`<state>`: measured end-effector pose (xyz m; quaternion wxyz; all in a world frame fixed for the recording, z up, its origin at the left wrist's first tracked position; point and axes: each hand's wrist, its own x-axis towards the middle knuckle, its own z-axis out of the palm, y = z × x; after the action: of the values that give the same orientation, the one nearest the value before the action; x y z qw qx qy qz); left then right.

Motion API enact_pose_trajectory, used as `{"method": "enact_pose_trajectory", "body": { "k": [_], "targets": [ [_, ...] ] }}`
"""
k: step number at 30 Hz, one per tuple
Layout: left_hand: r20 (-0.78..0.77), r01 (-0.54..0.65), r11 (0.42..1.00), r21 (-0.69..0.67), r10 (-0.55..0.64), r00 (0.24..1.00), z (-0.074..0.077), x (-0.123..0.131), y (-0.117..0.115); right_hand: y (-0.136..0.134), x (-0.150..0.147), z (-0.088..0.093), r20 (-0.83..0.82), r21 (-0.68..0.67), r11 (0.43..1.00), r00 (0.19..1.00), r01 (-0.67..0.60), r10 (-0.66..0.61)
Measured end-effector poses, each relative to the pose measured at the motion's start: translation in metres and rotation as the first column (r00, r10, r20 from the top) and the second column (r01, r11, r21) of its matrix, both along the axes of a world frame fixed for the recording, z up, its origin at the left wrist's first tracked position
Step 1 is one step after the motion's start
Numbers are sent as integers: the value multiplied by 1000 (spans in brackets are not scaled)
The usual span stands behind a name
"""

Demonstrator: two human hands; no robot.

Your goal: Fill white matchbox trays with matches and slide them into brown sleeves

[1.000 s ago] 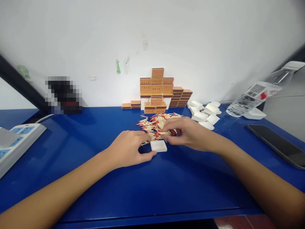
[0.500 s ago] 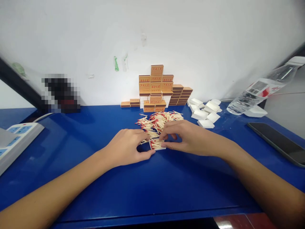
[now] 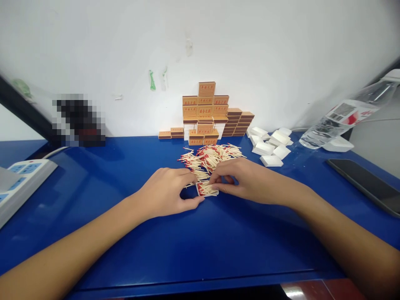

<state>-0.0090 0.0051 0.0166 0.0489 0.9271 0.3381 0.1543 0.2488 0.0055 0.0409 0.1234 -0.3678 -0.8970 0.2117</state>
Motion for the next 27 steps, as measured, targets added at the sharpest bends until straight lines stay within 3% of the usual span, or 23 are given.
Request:
{"method": "enact_pose_trajectory", "body": {
  "k": [13, 27],
  "targets": [
    [-11, -9, 1000, -6, 9, 1000, 1, 0, 0, -6, 2, 6, 15, 38, 999, 1000, 26, -27],
    [-39, 18, 999, 36, -17, 999, 1, 1, -2, -16, -15, -3, -61, 60, 996, 997, 61, -57]
  ]
}}
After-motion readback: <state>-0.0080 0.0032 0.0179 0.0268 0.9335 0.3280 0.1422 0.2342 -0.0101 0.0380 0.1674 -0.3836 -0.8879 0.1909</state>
